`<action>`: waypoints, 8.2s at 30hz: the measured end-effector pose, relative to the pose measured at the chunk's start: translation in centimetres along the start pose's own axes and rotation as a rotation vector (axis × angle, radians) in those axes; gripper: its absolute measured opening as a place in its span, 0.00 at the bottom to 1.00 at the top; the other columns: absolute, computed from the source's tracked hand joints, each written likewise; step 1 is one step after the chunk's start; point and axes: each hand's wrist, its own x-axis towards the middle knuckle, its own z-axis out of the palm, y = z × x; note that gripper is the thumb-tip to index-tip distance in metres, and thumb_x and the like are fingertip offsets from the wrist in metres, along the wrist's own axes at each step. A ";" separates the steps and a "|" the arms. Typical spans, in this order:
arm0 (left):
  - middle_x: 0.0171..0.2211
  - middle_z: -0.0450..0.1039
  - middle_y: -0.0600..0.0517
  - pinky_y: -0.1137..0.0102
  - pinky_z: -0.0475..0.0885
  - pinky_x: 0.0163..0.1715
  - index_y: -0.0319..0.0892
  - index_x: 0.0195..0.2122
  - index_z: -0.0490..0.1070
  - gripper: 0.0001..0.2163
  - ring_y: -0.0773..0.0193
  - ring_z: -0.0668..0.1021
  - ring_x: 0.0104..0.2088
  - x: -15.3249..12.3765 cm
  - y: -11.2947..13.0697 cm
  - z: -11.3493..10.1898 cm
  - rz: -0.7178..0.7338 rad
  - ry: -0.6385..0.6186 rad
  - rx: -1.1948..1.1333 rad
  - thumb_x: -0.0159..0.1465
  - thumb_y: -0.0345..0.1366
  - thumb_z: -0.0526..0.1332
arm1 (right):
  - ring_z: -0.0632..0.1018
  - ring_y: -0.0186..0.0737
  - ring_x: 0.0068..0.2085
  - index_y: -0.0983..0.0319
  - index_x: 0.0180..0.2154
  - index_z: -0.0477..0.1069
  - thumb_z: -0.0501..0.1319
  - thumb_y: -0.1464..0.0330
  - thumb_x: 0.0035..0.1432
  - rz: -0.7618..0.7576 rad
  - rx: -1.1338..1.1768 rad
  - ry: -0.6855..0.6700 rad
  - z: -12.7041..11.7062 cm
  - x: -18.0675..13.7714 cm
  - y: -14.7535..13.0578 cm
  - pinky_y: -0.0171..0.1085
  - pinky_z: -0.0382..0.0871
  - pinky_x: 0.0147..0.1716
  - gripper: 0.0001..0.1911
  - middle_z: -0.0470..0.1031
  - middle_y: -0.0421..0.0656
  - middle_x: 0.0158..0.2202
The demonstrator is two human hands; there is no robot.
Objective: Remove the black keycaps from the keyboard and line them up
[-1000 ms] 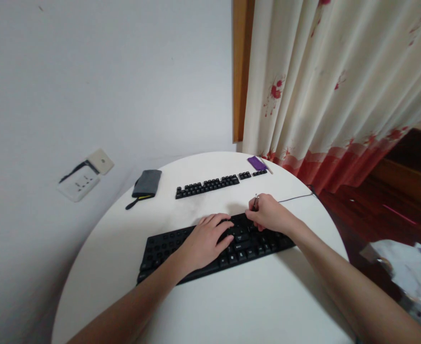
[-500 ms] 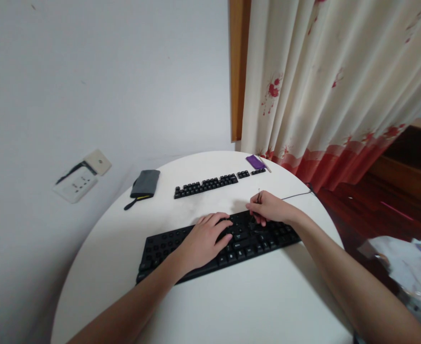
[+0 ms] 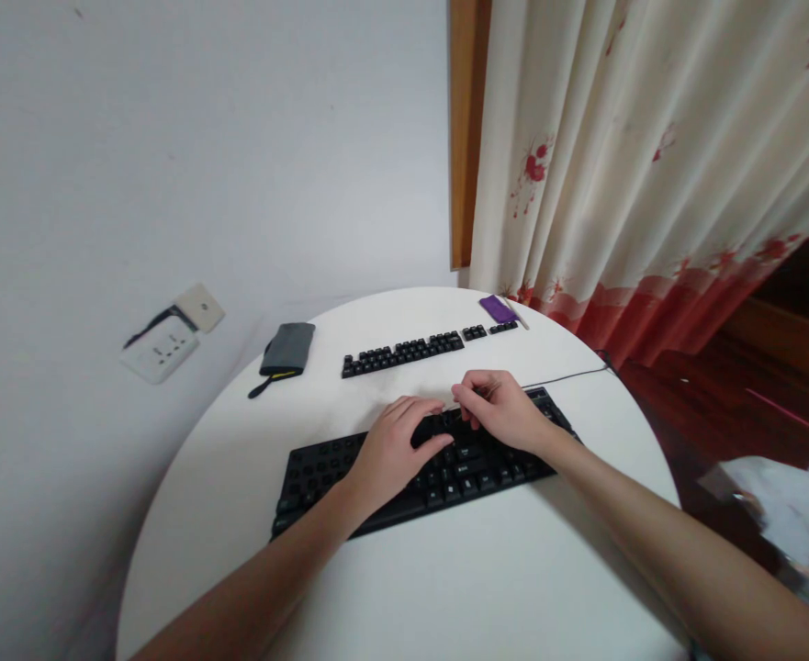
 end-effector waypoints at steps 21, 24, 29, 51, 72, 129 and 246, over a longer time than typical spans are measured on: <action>0.43 0.75 0.48 0.61 0.72 0.50 0.45 0.43 0.70 0.06 0.59 0.76 0.47 0.3 0.1 -0.2 -0.031 0.062 -0.217 0.66 0.32 0.61 | 0.71 0.31 0.20 0.61 0.24 0.66 0.59 0.53 0.62 0.042 0.086 0.067 1.3 -0.3 -0.3 0.31 0.63 0.21 0.21 0.71 0.39 0.21; 0.43 0.74 0.48 0.61 0.72 0.50 0.44 0.42 0.70 0.05 0.58 0.76 0.47 0.2 0.2 -0.2 -0.001 0.094 -0.218 0.65 0.32 0.61 | 0.69 0.32 0.19 0.61 0.26 0.68 0.56 0.51 0.64 0.080 0.098 0.131 1.4 0.0 0.2 0.32 0.62 0.19 0.22 0.70 0.39 0.20; 0.42 0.75 0.49 0.64 0.73 0.45 0.44 0.44 0.71 0.06 0.59 0.76 0.45 0.1 0.0 -0.2 -0.039 0.160 -0.176 0.66 0.31 0.60 | 0.76 0.38 0.35 0.62 0.27 0.69 0.48 0.56 0.70 -0.124 -0.144 0.294 0.6 0.3 0.6 0.37 0.69 0.38 0.25 0.75 0.45 0.32; 0.42 0.78 0.47 0.67 0.76 0.37 0.42 0.44 0.72 0.09 0.59 0.79 0.40 1.4 -2.4 -3.1 -0.341 0.377 -0.096 0.66 0.32 0.54 | 0.74 0.39 0.34 0.62 0.34 0.75 0.59 0.74 0.60 -0.159 -0.598 0.106 0.3 0.4 1.3 0.37 0.65 0.37 0.06 0.76 0.43 0.33; 0.59 0.71 0.43 0.52 0.64 0.60 0.40 0.55 0.72 0.18 0.52 0.72 0.58 0.5 -9.9 -3.1 -0.118 -0.132 0.243 0.64 0.33 0.56 | 0.74 0.39 0.33 0.61 0.32 0.75 0.58 0.73 0.60 -0.113 -0.580 0.048 0.6 0.1 0.8 0.37 0.64 0.36 0.08 0.76 0.43 0.32; 0.35 0.75 0.46 0.70 0.71 0.36 0.37 0.36 0.73 0.05 0.62 0.77 0.37 0.9 -0.4 1.0 -0.708 0.082 -1.087 0.59 0.31 0.61 | 0.80 0.46 0.43 0.64 0.39 0.78 0.62 0.64 0.59 0.377 -1.040 0.202 -5.9 10.1 7.7 0.34 0.67 0.38 0.11 0.81 0.53 0.41; 0.33 0.75 0.50 0.71 0.71 0.35 0.39 0.35 0.73 0.06 0.64 0.76 0.34 1.1 0.3 0.5 -0.542 -0.062 -0.783 0.63 0.35 0.59 | 0.78 0.40 0.38 0.57 0.41 0.77 0.60 0.65 0.64 -0.101 -0.807 -0.003 -3.7 -2.0 1.0 0.37 0.67 0.41 0.08 0.77 0.43 0.40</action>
